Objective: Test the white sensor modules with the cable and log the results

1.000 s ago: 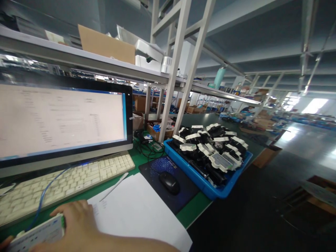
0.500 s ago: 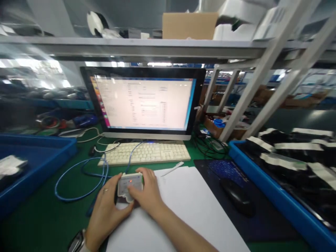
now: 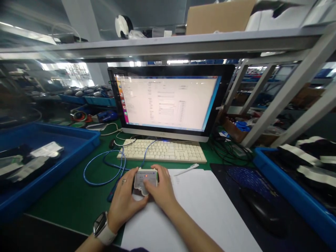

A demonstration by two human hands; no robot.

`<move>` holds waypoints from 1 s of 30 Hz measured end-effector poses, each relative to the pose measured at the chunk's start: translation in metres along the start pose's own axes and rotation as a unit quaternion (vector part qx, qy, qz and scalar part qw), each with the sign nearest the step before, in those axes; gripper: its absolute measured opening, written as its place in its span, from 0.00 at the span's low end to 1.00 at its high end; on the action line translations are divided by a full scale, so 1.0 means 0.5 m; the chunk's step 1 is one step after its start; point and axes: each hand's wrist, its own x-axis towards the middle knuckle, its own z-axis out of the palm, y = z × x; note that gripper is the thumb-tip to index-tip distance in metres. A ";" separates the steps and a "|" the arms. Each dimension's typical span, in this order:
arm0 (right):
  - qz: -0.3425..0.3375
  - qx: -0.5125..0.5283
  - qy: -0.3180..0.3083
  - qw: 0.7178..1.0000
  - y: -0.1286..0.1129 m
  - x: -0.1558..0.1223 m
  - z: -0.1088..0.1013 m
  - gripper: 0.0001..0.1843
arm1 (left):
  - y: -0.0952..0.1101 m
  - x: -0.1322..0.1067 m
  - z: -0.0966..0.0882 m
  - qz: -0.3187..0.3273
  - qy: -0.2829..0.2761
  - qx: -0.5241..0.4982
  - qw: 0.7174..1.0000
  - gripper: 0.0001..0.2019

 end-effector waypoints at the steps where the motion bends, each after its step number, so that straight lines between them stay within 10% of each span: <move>1: 0.002 0.000 -0.002 1.000 0.000 0.000 0.000 0.21 | 0.000 0.000 0.000 -0.002 -0.002 -0.001 1.000 0.35; 30: -0.002 -0.006 0.000 1.000 -0.002 -0.001 -0.001 0.21 | 0.001 0.001 -0.005 -0.008 -0.010 -0.007 1.000 0.35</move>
